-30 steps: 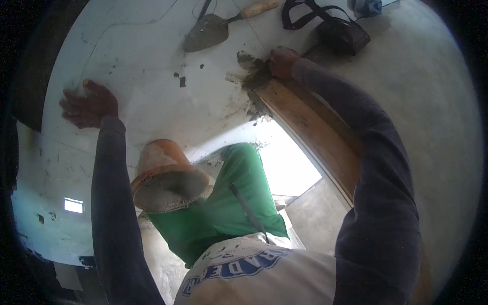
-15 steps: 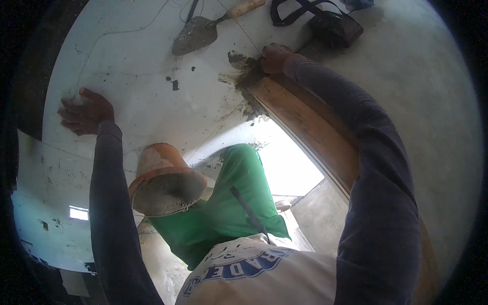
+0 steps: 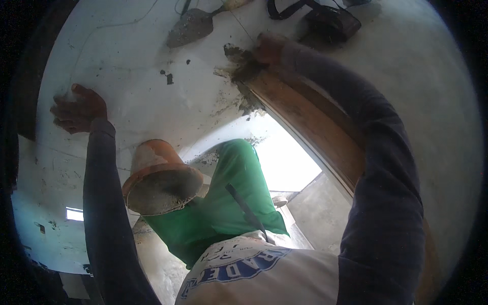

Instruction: The person applies mortar to the wall and the joint between the floor and wall using a trowel while holding a bucket of mixture.

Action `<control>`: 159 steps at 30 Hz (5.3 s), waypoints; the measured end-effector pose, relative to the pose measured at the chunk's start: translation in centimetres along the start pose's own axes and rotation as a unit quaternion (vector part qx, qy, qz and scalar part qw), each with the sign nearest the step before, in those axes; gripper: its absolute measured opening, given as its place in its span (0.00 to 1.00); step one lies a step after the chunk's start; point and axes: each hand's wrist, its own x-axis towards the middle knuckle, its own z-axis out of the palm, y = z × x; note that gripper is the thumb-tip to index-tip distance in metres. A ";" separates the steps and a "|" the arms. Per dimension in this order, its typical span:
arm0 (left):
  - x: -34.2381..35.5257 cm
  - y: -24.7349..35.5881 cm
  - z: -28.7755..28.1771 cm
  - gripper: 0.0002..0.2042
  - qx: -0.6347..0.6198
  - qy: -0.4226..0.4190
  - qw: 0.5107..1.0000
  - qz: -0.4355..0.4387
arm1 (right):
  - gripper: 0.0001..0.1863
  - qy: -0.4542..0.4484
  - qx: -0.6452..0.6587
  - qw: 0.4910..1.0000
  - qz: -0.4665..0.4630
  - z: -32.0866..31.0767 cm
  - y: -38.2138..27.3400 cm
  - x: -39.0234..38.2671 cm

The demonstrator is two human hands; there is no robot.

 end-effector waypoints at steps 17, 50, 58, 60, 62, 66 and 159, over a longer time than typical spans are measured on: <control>-0.1 0.0 -0.2 0.42 0.015 -0.006 1.000 0.004 | 0.17 0.096 0.545 0.826 0.108 1.7 2.3 -1.3; -0.2 -0.2 -0.2 0.40 0.022 -0.031 0.999 0.008 | 0.12 0.044 0.348 0.924 0.153 2.4 -1.5 0.6; 0.0 0.0 -0.2 0.40 0.018 -0.025 1.000 -0.007 | 0.15 0.126 0.495 0.816 0.269 -0.4 -0.9 0.6; 0.0 0.0 -0.2 0.41 0.013 -0.022 1.000 -0.002 | 0.15 0.005 0.377 0.916 0.140 0.3 -1.0 0.5; 0.1 0.0 -0.2 0.42 0.016 -0.013 1.000 0.003 | 0.15 0.011 0.330 0.940 0.091 1.1 -0.8 0.8; -0.3 -0.2 -0.3 0.42 0.008 -0.023 1.000 -0.005 | 0.16 0.036 0.498 0.835 0.230 2.0 -1.0 1.2; -0.1 -1.5 1.9 0.40 0.033 0.052 0.998 0.035 | 0.18 -0.088 0.332 0.930 0.131 -6.7 3.4 -8.1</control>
